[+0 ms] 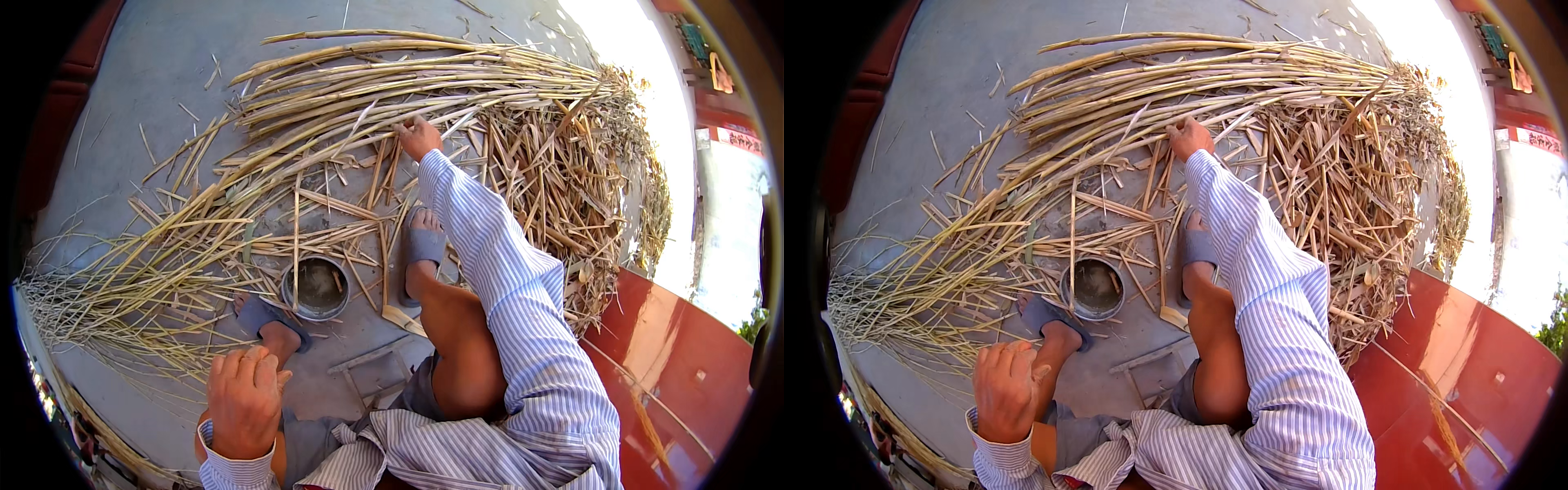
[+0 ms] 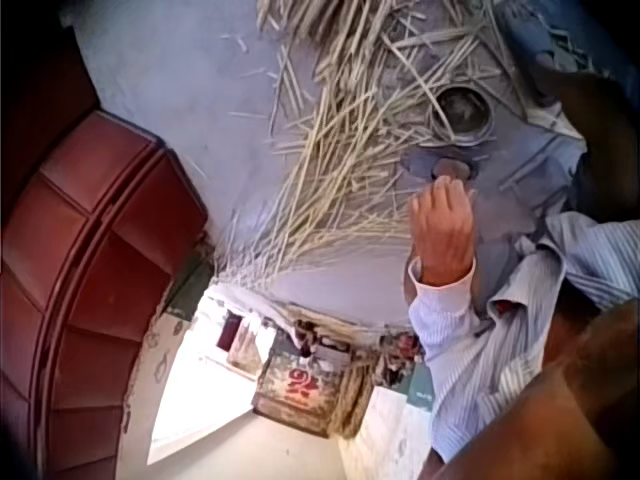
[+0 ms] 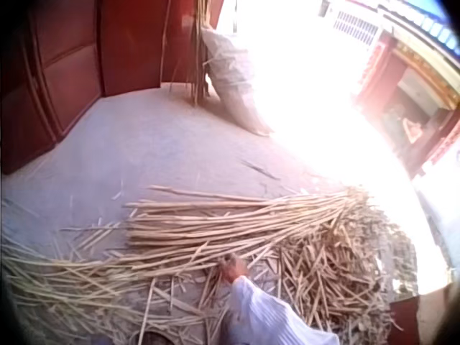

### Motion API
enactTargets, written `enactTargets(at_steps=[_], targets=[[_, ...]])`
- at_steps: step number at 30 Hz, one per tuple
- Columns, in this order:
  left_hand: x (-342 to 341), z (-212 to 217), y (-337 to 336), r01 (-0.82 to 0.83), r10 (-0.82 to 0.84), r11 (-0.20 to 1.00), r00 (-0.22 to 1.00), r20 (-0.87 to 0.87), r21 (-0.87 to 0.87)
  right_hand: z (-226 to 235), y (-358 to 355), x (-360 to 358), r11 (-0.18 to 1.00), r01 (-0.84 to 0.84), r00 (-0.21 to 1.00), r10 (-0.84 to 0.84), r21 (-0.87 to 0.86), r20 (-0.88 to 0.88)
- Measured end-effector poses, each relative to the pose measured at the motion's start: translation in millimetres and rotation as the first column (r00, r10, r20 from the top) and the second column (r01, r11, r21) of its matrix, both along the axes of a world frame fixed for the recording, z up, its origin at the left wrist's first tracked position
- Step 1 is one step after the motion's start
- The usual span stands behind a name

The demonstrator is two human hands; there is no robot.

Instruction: The person sits on the floor and repeatedly strips the outer layers from long bamboo stalks using a small handheld tool. The person holds each stalk, scrapes it, and sets the processed pieces aside, accumulating a pile of stripped bamboo.

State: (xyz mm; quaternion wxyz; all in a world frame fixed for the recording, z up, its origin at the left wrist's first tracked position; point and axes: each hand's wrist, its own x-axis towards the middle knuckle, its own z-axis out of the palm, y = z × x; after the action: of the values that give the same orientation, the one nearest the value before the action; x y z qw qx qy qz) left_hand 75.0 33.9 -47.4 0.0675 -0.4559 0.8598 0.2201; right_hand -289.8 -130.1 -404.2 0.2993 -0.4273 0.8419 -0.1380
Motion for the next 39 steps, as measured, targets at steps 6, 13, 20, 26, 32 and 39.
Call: enactTargets(at_steps=[6, 13, 20, 26, 32, 39], targets=[[4, 0, 3, 0.007, -0.008, 0.999, 0.999, -0.031, -0.039, -16, 8, -8, 0.725, 0.663, 0.693, -0.498, -0.189, 0.520], [-6, 3, -8, -0.102, 0.042, 0.887, 0.989, -0.142, -0.450, 123, 52, -16, 0.677, 0.702, -0.099, -0.214, 0.221, 0.972], [-44, 46, -6, -0.115, -0.126, 0.529, 0.969, -0.212, -0.841, 273, 115, 33, 0.865, 0.500, -0.063, -0.020, 0.049, 0.998], [-60, 82, -10, 0.090, -0.255, 0.446, 0.967, -0.030, -0.890, 354, 172, 60, 0.917, 0.398, 0.029, -0.001, -0.011, 1.000], [-46, 116, 14, 0.137, -0.347, 0.424, 0.938, -0.021, -0.895, 380, 204, 49, 0.878, 0.477, -0.013, 0.056, -0.043, 0.998], [-34, 135, 26, -0.299, 0.259, 0.954, 0.870, -0.420, -0.031, 389, 226, 55, 0.824, 0.478, -0.123, 0.406, -0.304, 0.906]])
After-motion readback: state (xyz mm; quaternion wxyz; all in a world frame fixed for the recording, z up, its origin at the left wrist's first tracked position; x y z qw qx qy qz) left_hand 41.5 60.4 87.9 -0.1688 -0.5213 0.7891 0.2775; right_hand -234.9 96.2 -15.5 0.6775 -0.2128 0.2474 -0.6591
